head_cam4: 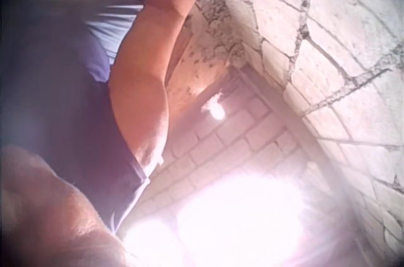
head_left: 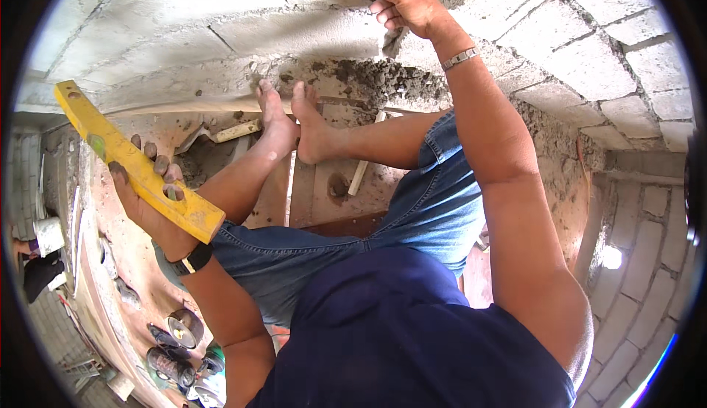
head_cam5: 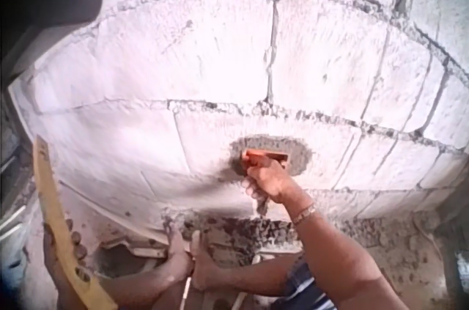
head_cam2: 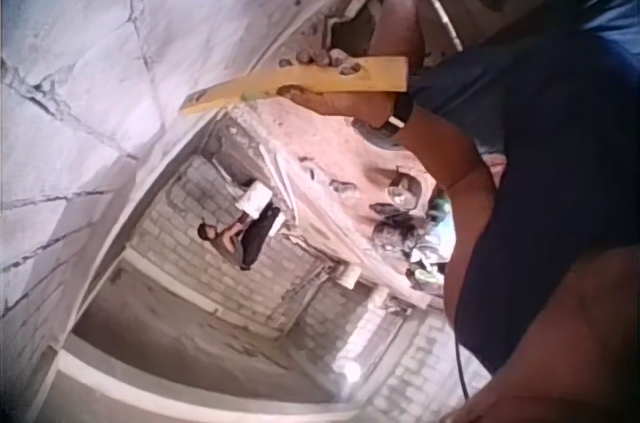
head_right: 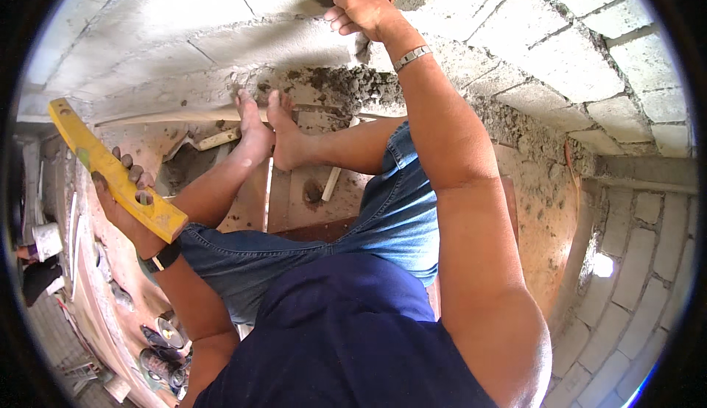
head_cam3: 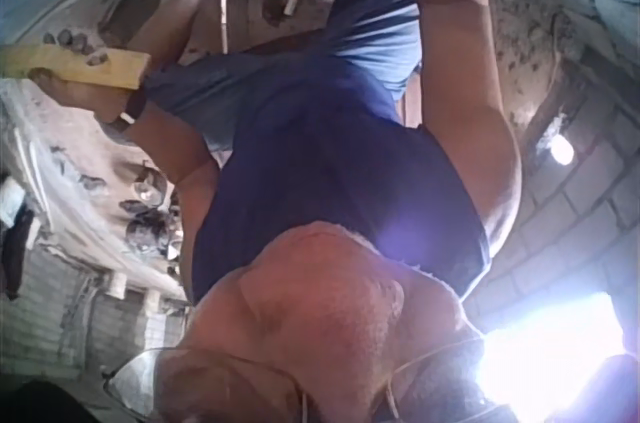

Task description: Installing and securing an electrical junction box into a masonry wall using mortar.

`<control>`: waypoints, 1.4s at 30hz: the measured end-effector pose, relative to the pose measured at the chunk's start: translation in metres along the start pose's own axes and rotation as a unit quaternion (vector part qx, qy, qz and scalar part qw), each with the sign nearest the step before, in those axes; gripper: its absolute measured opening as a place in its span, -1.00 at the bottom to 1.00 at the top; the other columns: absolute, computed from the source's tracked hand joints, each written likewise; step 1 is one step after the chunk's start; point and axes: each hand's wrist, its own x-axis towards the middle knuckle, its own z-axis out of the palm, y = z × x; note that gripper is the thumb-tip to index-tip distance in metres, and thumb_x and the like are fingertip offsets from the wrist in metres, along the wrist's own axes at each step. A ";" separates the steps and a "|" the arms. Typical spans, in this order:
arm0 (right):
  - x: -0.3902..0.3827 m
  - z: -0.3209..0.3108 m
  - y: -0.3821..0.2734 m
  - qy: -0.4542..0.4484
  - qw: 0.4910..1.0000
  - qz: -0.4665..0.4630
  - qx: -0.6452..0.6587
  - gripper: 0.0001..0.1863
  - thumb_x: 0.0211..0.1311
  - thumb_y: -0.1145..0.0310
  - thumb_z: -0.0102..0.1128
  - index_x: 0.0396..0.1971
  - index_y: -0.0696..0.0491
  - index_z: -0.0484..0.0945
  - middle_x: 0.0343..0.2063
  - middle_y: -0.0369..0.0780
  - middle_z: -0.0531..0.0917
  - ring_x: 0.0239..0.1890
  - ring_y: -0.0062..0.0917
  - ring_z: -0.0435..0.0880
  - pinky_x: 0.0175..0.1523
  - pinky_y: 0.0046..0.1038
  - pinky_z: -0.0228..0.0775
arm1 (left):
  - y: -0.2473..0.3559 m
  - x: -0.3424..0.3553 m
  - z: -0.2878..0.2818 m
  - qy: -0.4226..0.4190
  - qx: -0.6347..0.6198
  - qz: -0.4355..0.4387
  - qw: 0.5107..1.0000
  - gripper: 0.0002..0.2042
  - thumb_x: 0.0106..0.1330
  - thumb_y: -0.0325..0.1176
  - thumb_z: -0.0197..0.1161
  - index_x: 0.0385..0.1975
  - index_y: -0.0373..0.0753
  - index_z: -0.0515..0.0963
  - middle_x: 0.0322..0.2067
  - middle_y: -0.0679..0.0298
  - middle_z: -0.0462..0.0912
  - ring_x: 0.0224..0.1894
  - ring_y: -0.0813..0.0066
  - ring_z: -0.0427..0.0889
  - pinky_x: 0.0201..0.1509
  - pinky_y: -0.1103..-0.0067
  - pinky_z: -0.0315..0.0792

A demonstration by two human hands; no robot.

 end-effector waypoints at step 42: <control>-0.033 0.031 0.016 0.171 0.845 0.032 -0.507 -0.24 0.25 0.17 -0.07 0.33 0.22 -0.11 -0.15 0.12 0.58 -0.08 -0.13 0.60 0.05 -0.24 0.43 | -0.008 -0.007 -0.004 -0.053 -0.028 -0.056 0.997 -0.40 0.38 -0.03 0.00 0.19 -0.45 0.19 -0.24 0.11 0.40 -0.44 0.51 0.38 -0.47 0.67 0.32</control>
